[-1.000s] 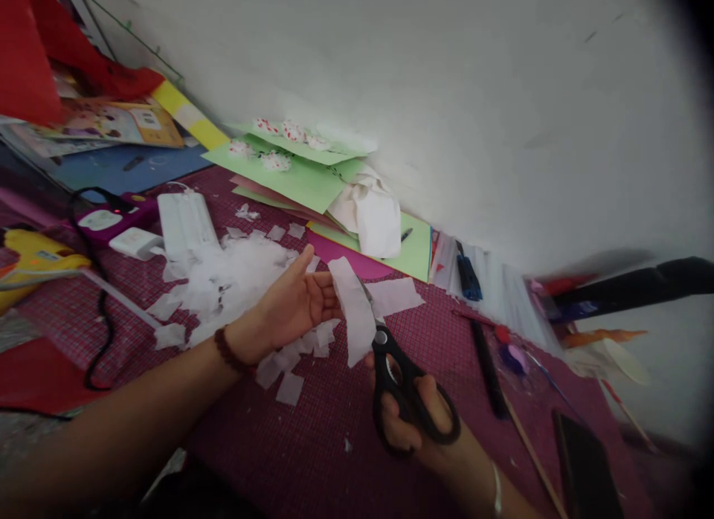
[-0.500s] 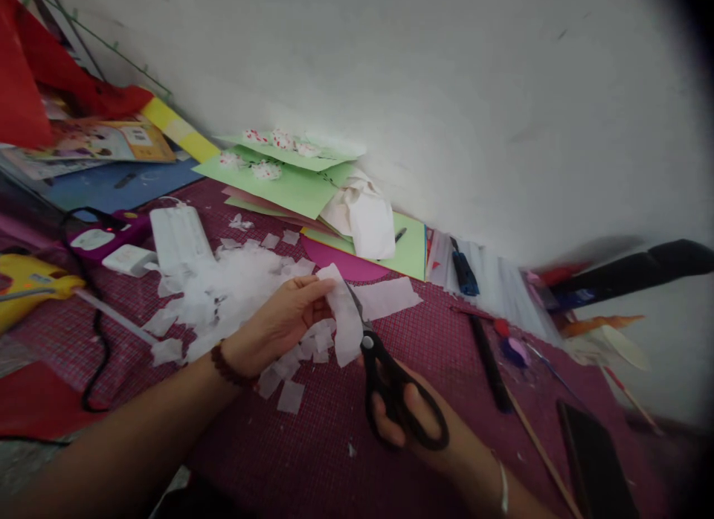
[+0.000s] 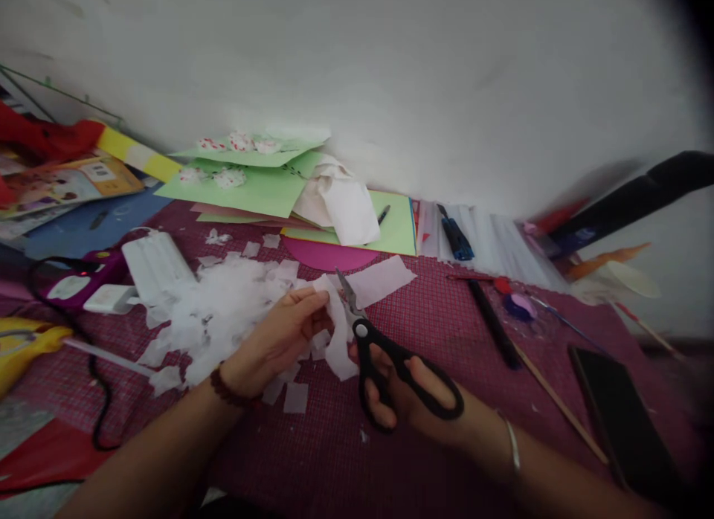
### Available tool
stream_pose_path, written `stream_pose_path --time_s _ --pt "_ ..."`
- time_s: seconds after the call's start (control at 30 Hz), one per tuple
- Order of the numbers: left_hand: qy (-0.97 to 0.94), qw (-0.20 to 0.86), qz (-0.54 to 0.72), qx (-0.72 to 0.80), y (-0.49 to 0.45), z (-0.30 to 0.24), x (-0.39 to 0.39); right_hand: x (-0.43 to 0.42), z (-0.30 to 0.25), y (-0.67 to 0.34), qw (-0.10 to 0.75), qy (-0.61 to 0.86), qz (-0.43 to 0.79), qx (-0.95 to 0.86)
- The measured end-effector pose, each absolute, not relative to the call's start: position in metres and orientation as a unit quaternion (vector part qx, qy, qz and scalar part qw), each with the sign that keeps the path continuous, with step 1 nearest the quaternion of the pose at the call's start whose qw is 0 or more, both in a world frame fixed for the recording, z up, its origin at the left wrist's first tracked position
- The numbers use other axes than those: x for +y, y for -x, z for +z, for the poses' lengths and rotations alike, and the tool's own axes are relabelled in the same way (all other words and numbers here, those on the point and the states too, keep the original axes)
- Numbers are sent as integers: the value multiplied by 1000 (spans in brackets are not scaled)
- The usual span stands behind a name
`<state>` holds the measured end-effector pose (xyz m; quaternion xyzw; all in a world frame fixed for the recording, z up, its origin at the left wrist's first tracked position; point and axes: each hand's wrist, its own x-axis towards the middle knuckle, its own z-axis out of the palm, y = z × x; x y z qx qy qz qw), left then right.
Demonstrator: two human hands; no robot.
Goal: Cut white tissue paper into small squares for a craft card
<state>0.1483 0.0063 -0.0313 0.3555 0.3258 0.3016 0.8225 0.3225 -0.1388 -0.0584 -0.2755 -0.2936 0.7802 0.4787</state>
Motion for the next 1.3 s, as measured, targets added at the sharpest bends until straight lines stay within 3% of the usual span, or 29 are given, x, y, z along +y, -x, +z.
stream_pose_path --time_s 0.77,1.0,1.3 --pt "-349 828 266 348 -155 -38 -2 -135 -56 -324 495 315 740 -329" --pt "-346 817 327 326 -150 -33 6 -134 -53 -336 491 305 750 -321" --pt "-383 777 375 331 -137 -14 17 -126 -11 -382 360 509 574 -531"
